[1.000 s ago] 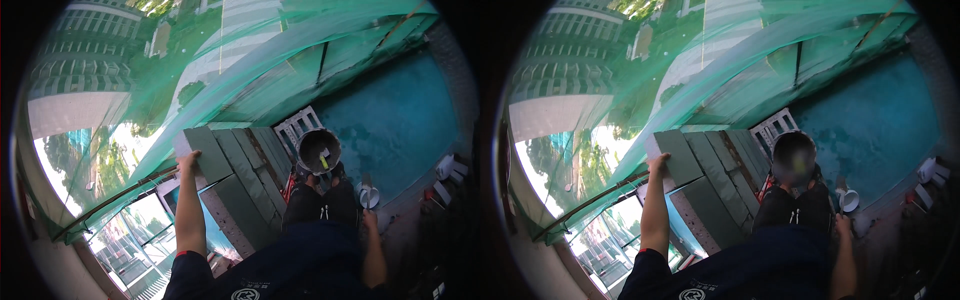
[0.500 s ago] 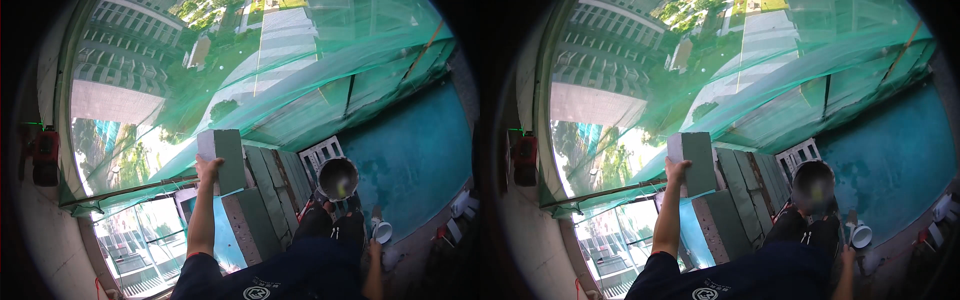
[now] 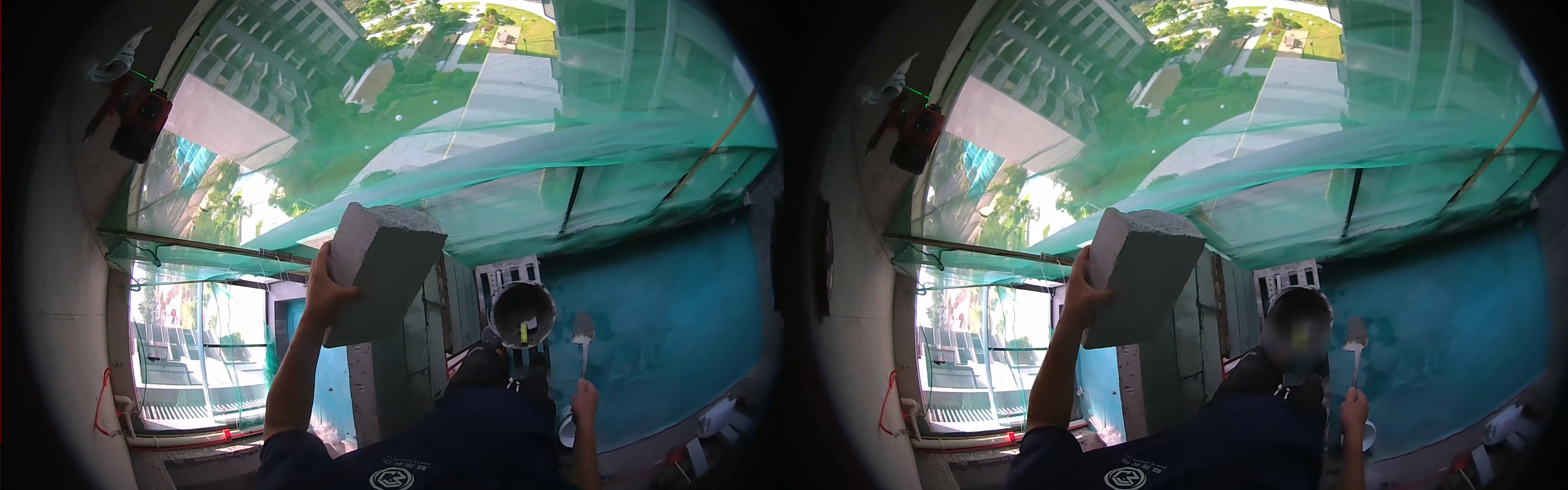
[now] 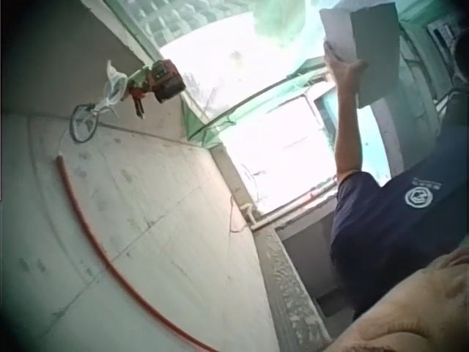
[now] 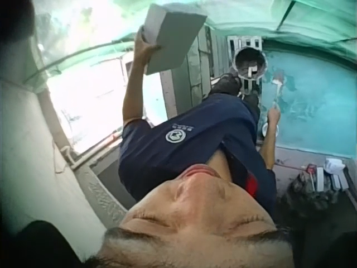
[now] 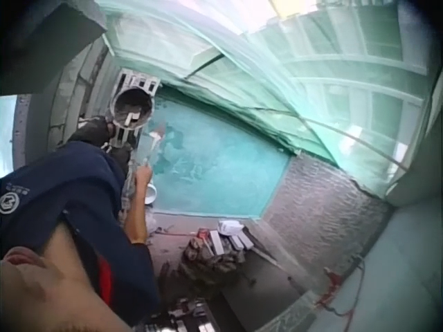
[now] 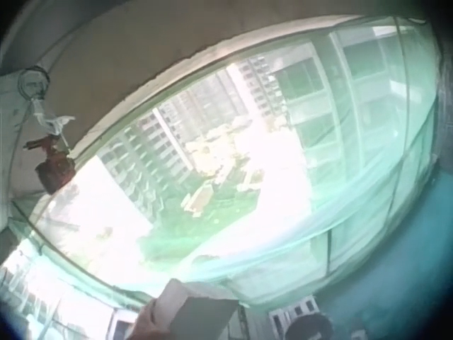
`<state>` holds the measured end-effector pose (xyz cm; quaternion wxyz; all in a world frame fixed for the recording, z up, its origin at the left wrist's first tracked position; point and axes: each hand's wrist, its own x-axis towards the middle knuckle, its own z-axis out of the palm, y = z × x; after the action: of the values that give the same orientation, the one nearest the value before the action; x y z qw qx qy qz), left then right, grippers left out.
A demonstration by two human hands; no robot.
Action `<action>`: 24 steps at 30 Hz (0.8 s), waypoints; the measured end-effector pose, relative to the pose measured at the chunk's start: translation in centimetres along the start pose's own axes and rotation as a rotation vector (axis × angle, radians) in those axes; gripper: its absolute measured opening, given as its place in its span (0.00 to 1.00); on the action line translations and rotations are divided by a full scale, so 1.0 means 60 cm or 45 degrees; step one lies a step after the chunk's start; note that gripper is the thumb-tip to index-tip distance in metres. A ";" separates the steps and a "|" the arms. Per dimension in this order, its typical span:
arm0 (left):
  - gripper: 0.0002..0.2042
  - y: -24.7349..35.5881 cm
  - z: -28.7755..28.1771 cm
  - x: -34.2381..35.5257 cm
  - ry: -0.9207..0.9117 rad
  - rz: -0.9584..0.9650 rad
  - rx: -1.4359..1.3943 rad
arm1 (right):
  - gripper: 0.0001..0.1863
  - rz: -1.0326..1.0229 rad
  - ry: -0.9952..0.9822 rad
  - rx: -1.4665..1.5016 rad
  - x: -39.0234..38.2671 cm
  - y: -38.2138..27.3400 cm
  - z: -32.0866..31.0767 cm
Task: The person constructs a wall by applying mortar to the top of the existing brick layer using a trowel and then placing a new brick onto the wet mortar.
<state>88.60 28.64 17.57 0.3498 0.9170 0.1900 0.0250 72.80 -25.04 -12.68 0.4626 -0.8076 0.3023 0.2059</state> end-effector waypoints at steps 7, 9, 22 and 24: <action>0.54 0.091 0.215 -0.077 -0.372 0.376 0.690 | 0.15 -0.537 -0.141 0.395 -0.159 -0.284 -0.127; 0.54 0.126 0.289 -0.086 -0.573 0.363 0.668 | 0.15 -0.454 -0.336 0.265 -0.158 -0.257 -0.137; 0.42 0.219 0.628 -0.162 -0.566 1.292 0.446 | 0.22 -0.209 0.354 -0.100 -0.198 -0.142 -0.120; 0.41 0.217 0.663 -0.172 -0.503 1.404 0.362 | 0.21 -0.226 0.406 -0.024 -0.204 -0.130 -0.135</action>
<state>90.45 -9.17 -3.08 0.1878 0.9054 -0.3807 0.0062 69.54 -25.43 3.61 0.4176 -0.8578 0.2974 0.0365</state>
